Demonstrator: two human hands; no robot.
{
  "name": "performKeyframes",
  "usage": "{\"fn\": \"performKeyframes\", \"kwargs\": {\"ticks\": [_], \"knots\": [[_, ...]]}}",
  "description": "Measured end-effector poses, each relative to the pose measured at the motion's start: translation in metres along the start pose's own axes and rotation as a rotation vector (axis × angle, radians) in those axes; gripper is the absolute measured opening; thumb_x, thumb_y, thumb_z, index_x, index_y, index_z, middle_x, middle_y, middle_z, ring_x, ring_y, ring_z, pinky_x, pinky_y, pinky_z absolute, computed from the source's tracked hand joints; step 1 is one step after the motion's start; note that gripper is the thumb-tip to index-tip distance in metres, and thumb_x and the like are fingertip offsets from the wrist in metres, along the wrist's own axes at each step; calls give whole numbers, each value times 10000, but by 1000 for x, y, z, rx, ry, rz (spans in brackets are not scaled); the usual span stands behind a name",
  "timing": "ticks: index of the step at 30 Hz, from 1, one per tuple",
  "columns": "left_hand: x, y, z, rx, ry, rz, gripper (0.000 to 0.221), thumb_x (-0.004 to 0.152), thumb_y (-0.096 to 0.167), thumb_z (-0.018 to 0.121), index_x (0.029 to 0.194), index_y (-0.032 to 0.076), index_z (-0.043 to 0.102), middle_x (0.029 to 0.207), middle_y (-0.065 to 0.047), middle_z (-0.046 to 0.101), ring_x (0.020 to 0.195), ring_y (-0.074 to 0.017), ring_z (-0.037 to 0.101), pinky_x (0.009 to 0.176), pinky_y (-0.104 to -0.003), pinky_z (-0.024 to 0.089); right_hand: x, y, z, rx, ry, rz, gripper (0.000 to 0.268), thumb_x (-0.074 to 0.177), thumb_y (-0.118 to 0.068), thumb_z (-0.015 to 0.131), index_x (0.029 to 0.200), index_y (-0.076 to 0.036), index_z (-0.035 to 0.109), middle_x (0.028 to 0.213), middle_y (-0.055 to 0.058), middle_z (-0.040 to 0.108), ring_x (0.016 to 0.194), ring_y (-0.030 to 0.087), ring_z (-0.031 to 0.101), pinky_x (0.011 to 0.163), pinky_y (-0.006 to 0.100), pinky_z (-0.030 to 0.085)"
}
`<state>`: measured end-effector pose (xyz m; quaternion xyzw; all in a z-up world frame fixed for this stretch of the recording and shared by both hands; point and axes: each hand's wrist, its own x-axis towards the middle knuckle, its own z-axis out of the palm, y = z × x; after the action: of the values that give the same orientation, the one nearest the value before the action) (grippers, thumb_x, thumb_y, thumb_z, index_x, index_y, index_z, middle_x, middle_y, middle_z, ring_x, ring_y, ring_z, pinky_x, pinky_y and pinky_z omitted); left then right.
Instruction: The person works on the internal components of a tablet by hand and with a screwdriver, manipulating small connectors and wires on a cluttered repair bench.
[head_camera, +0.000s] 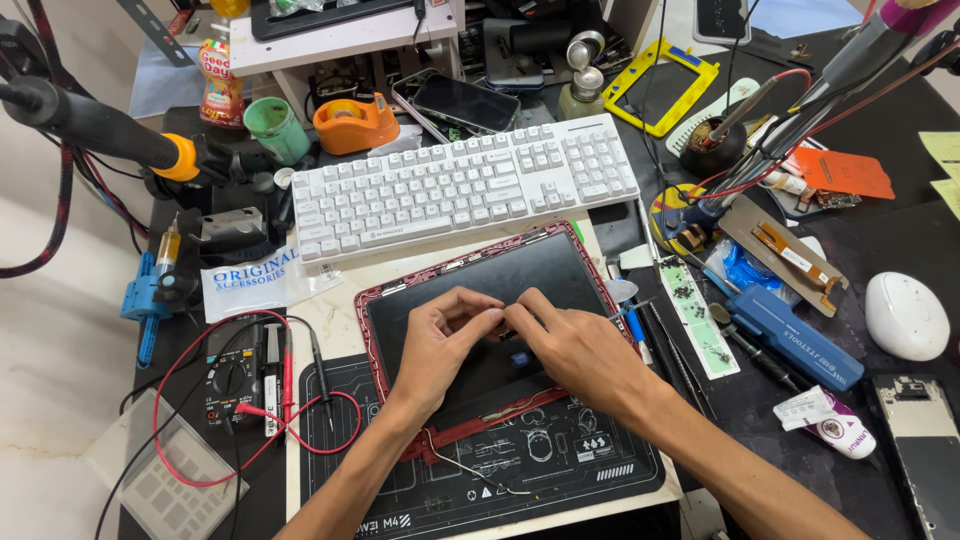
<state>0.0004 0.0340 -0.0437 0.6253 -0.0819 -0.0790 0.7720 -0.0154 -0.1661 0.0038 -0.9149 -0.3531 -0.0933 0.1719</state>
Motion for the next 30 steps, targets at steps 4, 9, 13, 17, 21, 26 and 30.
{"fn": "performKeyframes", "kwargs": {"ticks": [4, 9, 13, 17, 21, 26, 30], "knots": [[-1, 0, -3, -54, 26, -2, 124, 940, 57, 702, 1017, -36, 730, 901, -107, 759, 822, -141, 726, 792, -295, 603, -1, 0, 1, -28, 35, -55, 301, 810, 7, 636, 1105, -26, 584, 993, 105, 586, 759, 264, 700, 636, 373, 579], [3, -1, -9, -175, 28, -61, 152, 937, 67, 701, 1030, -52, 710, 895, -133, 759, 793, -187, 737, 788, -339, 618, -3, 0, 4, -60, 154, -155, 351, 820, -32, 652, 1168, -11, 613, 1005, 91, 606, 816, 230, 698, 693, 360, 577], [1, -2, -9, -246, 39, -104, 160, 944, 77, 693, 1033, -55, 698, 905, -140, 757, 804, -188, 740, 797, -336, 612, -4, 3, 5, -71, 149, -167, 342, 822, -30, 651, 1162, -24, 625, 1024, 78, 623, 819, 225, 694, 692, 352, 573], [1, 0, -8, -263, 39, -101, 159, 949, 79, 689, 1037, -54, 694, 918, -142, 755, 810, -182, 737, 797, -328, 607, -4, 4, 3, -82, 153, -187, 359, 807, -29, 651, 1165, -21, 622, 1047, 78, 627, 816, 222, 692, 697, 356, 575], [-1, 1, -5, -161, 41, -13, 176, 958, 84, 682, 1075, -46, 692, 927, -143, 749, 806, -173, 728, 789, -311, 592, -5, 2, -3, -74, 73, -171, 394, 816, -37, 653, 1208, -58, 624, 1100, 71, 636, 811, 232, 697, 689, 360, 579], [0, 8, -9, -162, 41, 31, 209, 987, 126, 665, 1076, -62, 688, 949, -152, 752, 845, -195, 747, 833, -332, 602, -3, 6, -16, -37, 73, -179, 517, 786, -23, 640, 1300, -86, 628, 1145, 47, 651, 806, 228, 708, 691, 364, 579], [0, 13, -9, -238, 19, 3, 249, 1025, 187, 616, 1080, -46, 682, 954, -154, 759, 874, -194, 753, 845, -337, 606, -2, 8, -21, -33, 114, -184, 480, 786, -22, 646, 1260, -93, 659, 1132, 38, 659, 797, 225, 708, 681, 356, 578]]}}
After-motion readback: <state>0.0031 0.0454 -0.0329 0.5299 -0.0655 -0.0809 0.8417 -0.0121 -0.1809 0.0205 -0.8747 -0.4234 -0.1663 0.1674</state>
